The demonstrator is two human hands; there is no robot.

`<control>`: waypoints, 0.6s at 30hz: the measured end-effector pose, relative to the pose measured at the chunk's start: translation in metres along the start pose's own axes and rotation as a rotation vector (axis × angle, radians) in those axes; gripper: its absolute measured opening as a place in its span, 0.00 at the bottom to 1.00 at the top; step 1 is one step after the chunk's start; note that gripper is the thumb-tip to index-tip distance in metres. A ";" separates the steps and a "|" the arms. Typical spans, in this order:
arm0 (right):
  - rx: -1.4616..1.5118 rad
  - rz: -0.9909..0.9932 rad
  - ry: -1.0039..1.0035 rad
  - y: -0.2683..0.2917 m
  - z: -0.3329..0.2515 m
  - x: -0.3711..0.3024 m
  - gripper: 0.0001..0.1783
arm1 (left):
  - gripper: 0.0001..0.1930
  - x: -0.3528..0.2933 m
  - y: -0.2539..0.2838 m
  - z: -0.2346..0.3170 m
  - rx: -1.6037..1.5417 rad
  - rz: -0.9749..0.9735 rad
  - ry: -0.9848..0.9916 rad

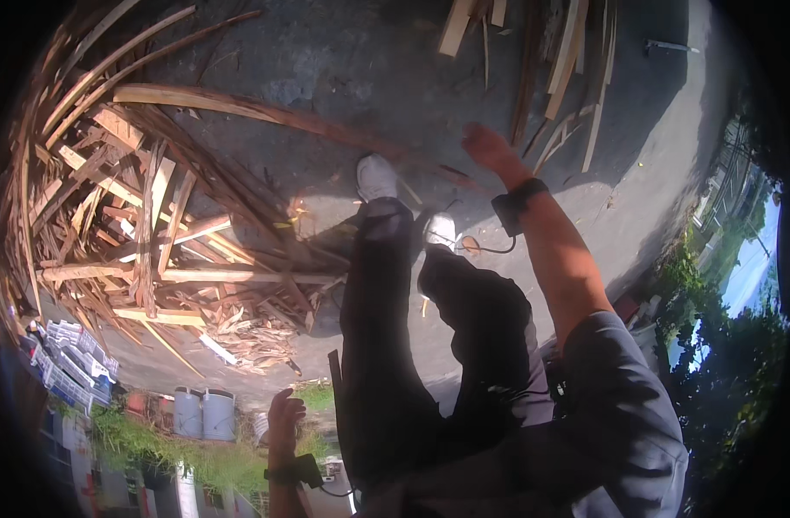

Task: The person sorts through a pile of wood strips by hand, selecting pieces and carrying them to a miter saw. They then stack several wood strips together and use the miter saw to cut them to length.

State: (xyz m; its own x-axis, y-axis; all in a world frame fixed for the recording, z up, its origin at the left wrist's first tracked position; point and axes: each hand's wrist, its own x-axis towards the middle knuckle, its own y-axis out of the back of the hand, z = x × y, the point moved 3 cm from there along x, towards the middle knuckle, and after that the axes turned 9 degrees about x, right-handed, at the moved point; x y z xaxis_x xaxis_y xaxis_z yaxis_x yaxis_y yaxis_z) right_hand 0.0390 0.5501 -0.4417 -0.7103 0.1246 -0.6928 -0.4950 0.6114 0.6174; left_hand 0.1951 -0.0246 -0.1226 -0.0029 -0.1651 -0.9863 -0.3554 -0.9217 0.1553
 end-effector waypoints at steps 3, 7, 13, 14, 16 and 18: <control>-0.116 -0.127 -0.006 -0.007 0.006 0.006 0.12 | 0.18 -0.001 -0.008 -0.007 -0.018 -0.021 -0.035; -0.155 -0.091 0.310 -0.034 0.056 -0.012 0.12 | 0.20 0.003 -0.002 -0.035 -0.007 0.002 0.007; -0.043 -0.168 -0.043 -0.085 0.048 -0.032 0.18 | 0.18 0.019 -0.001 -0.104 -0.059 0.053 0.111; 0.133 -0.042 -0.015 -0.099 0.082 -0.035 0.19 | 0.18 0.034 -0.001 -0.109 -0.038 0.028 0.118; 0.167 0.084 0.028 -0.126 0.091 -0.032 0.23 | 0.16 0.045 0.000 -0.123 -0.021 0.020 0.150; -0.052 0.161 0.078 -0.140 0.083 -0.016 0.27 | 0.15 0.051 -0.006 -0.113 0.023 0.049 0.190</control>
State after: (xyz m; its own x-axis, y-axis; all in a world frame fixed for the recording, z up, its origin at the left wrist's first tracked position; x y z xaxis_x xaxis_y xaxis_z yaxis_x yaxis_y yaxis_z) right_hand 0.1616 0.5270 -0.5481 -0.8178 0.1554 -0.5541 -0.3956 0.5473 0.7375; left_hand 0.3032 -0.0669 -0.1679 0.1551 -0.2745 -0.9490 -0.3804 -0.9031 0.1991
